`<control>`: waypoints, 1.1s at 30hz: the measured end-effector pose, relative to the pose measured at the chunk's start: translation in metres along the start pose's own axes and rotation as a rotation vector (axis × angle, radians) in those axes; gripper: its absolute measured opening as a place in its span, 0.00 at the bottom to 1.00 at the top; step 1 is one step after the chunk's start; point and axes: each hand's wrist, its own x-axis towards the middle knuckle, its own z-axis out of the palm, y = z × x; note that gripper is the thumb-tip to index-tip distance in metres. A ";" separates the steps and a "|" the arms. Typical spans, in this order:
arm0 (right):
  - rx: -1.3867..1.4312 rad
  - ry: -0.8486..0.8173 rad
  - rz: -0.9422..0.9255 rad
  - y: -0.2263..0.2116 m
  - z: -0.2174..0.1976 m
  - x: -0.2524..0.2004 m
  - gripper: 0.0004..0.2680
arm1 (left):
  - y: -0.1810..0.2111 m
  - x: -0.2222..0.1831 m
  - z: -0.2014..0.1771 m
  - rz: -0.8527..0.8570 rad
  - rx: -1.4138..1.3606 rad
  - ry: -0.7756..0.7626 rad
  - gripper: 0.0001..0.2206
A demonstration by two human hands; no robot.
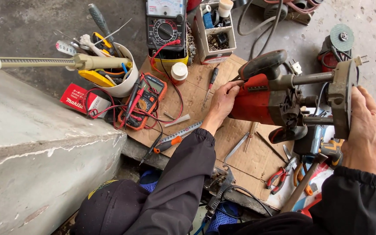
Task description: The person is repairing or adjusting a wood router on a cluttered workbench, using a screwdriver and a ruler to manipulate internal components.
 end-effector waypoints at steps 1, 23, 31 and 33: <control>0.000 -0.004 -0.001 -0.009 0.002 -0.004 0.20 | 0.002 -0.003 -0.002 -0.001 -0.002 0.004 0.18; 0.293 0.039 0.410 0.046 -0.022 -0.022 0.07 | 0.009 -0.013 0.018 0.374 0.295 0.050 0.15; 0.072 -0.061 0.266 -0.021 -0.004 -0.025 0.23 | -0.012 0.003 0.037 0.334 0.260 0.162 0.21; -0.034 -0.083 0.172 -0.057 0.007 -0.024 0.24 | -0.018 0.003 0.036 0.222 0.150 0.136 0.28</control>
